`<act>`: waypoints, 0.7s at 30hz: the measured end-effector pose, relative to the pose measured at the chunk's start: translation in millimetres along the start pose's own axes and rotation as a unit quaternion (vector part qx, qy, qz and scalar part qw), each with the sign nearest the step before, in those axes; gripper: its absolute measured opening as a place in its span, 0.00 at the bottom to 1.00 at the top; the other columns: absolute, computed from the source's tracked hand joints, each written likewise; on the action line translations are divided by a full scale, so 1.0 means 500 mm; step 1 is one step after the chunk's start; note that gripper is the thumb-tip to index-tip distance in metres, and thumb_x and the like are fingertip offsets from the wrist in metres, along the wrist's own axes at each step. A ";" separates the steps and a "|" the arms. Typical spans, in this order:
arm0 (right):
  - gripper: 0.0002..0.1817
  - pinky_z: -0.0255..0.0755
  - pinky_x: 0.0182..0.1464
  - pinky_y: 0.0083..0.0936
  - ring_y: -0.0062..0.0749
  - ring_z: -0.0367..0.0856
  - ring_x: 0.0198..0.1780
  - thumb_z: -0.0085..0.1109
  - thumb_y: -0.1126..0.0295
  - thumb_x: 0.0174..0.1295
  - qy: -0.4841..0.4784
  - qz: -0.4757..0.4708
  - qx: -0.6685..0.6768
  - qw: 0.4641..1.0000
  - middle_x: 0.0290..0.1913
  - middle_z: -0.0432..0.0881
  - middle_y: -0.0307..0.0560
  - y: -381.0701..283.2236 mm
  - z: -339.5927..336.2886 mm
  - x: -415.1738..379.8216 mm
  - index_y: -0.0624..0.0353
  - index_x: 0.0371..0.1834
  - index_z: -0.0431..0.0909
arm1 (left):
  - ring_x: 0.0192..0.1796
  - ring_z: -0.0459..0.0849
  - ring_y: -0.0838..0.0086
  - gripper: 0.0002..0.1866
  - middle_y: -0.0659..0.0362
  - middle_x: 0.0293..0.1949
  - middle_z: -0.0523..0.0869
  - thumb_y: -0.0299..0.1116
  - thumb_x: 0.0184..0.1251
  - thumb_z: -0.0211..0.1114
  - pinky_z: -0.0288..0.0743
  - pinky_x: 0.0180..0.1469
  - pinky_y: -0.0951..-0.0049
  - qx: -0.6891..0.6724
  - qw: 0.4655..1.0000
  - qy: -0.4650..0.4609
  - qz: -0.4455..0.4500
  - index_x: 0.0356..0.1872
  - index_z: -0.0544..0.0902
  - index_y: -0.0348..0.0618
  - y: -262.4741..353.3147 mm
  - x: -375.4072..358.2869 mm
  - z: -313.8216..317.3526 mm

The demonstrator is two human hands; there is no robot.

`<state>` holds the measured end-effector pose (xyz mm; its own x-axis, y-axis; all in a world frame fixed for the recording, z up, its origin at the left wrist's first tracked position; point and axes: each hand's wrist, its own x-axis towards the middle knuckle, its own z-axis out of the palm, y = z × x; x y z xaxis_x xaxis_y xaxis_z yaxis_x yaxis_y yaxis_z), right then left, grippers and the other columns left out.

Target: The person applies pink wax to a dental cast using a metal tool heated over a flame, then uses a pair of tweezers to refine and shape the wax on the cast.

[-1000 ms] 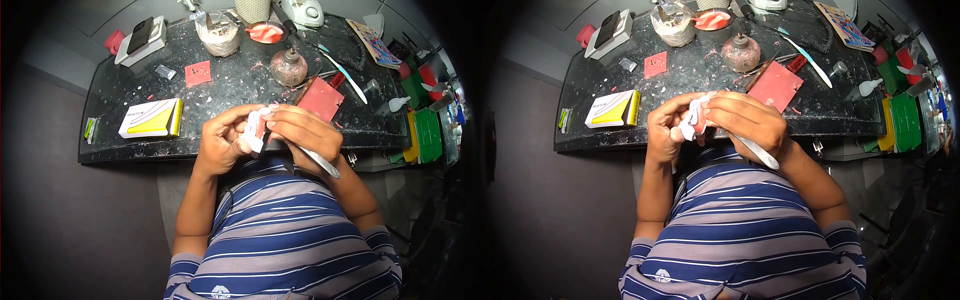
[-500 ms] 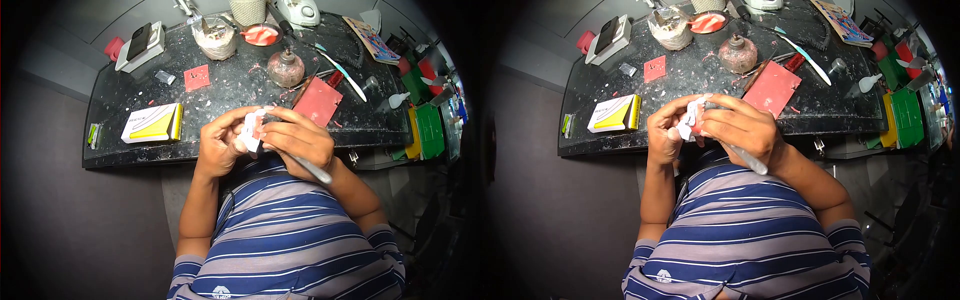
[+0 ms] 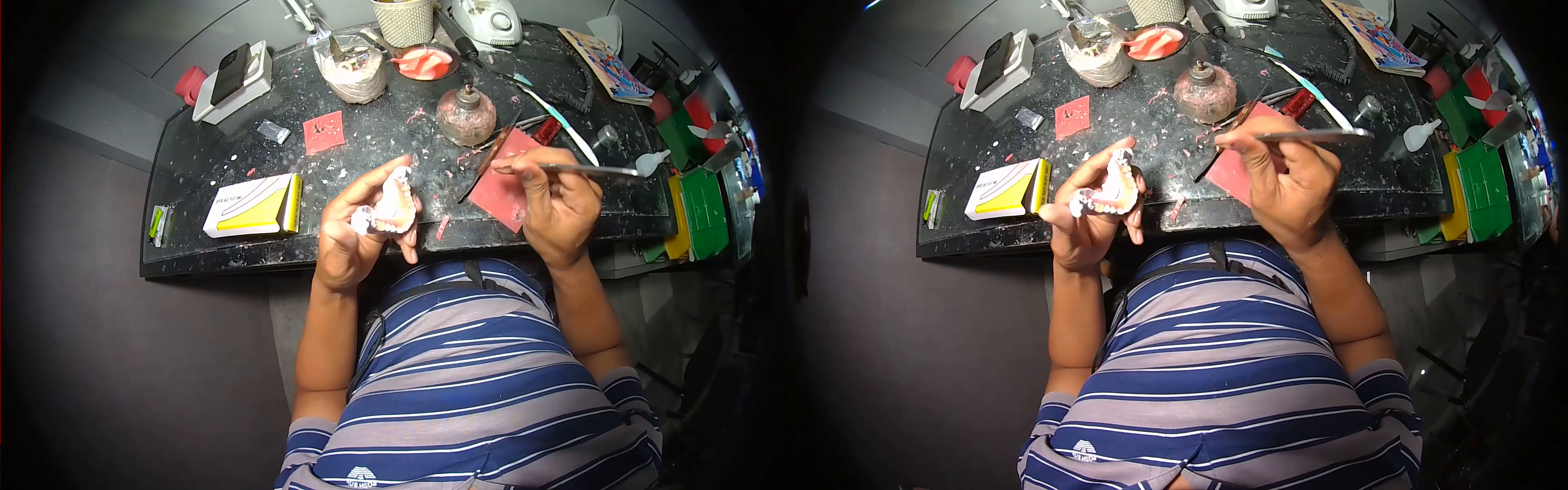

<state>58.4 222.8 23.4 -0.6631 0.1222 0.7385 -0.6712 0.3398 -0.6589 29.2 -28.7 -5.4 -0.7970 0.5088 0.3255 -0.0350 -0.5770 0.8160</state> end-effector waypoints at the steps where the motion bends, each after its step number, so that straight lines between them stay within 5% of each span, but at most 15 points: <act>1: 0.07 0.84 0.43 0.23 0.31 0.91 0.39 0.62 0.75 0.74 -0.012 0.034 -0.019 0.999 0.38 0.89 0.52 -0.002 -0.005 0.002 0.70 0.41 0.82 | 0.41 0.89 0.63 0.60 0.42 0.50 0.81 0.68 0.64 0.69 0.90 0.37 0.67 0.013 1.000 -0.011 0.018 0.76 0.57 0.20 -0.002 0.000 -0.001; 2: 0.09 0.85 0.45 0.23 0.32 0.91 0.40 0.59 0.73 0.76 -0.024 0.067 -0.037 0.997 0.40 0.89 0.56 -0.004 -0.011 0.004 0.71 0.43 0.80 | 0.41 0.89 0.63 0.60 0.42 0.50 0.81 0.68 0.64 0.69 0.90 0.37 0.67 0.013 1.000 -0.011 0.017 0.76 0.57 0.20 -0.005 -0.001 0.005; 5: 0.09 0.82 0.39 0.18 0.25 0.90 0.37 0.61 0.72 0.75 -0.024 0.099 -0.049 0.994 0.41 0.90 0.52 -0.011 -0.016 0.011 0.69 0.42 0.83 | 0.58 0.87 0.54 0.56 0.44 0.59 0.78 0.36 0.52 0.87 0.84 0.63 0.56 0.067 0.996 0.056 0.017 0.76 0.59 0.29 -0.003 -0.008 0.033; 6: 0.08 0.80 0.37 0.18 0.23 0.90 0.38 0.64 0.73 0.73 -0.018 0.099 -0.023 0.995 0.38 0.91 0.48 -0.011 -0.013 0.012 0.69 0.41 0.85 | 0.58 0.87 0.54 0.56 0.44 0.59 0.78 0.36 0.52 0.87 0.84 0.63 0.56 0.067 0.996 0.057 0.016 0.76 0.59 0.29 -0.006 -0.008 0.035; 8: 0.08 0.81 0.39 0.20 0.25 0.90 0.40 0.64 0.73 0.73 -0.055 0.104 0.020 0.993 0.39 0.91 0.48 -0.024 0.000 0.009 0.69 0.43 0.86 | 0.60 0.86 0.60 0.53 0.46 0.59 0.80 0.21 0.49 0.85 0.84 0.61 0.62 0.058 0.996 0.066 0.034 0.74 0.57 0.33 -0.015 -0.006 0.042; 10: 0.06 0.82 0.45 0.25 0.32 0.90 0.44 0.65 0.76 0.70 -0.095 0.073 0.114 0.986 0.43 0.90 0.51 -0.019 0.027 -0.002 0.67 0.45 0.87 | 0.60 0.86 0.60 0.52 0.45 0.60 0.79 0.20 0.48 0.85 0.84 0.61 0.63 0.067 0.995 0.065 0.027 0.71 0.57 0.36 -0.019 -0.008 0.040; 13: 0.07 0.84 0.47 0.29 0.42 0.91 0.44 0.68 0.79 0.63 -0.171 -0.028 0.023 0.985 0.43 0.90 0.54 -0.034 0.037 0.002 0.68 0.43 0.87 | 0.60 0.86 0.62 0.53 0.44 0.61 0.79 0.25 0.48 0.87 0.83 0.60 0.67 0.100 0.993 0.061 0.032 0.71 0.57 0.35 -0.024 -0.017 0.032; 21: 0.07 0.85 0.48 0.33 0.45 0.91 0.45 0.69 0.80 0.62 -0.188 -0.067 0.042 0.979 0.42 0.90 0.56 -0.037 0.060 0.001 0.68 0.42 0.86 | 0.56 0.87 0.68 0.56 0.48 0.54 0.84 0.35 0.46 0.90 0.80 0.57 0.74 0.093 0.993 0.067 0.002 0.71 0.57 0.35 -0.018 -0.022 0.029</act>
<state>60.5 188.5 31.6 -0.6326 -0.2756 0.7238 -0.7742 0.2504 -0.5813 47.2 -20.0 -9.5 -0.8707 0.4090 0.2729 0.0706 -0.4453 0.8926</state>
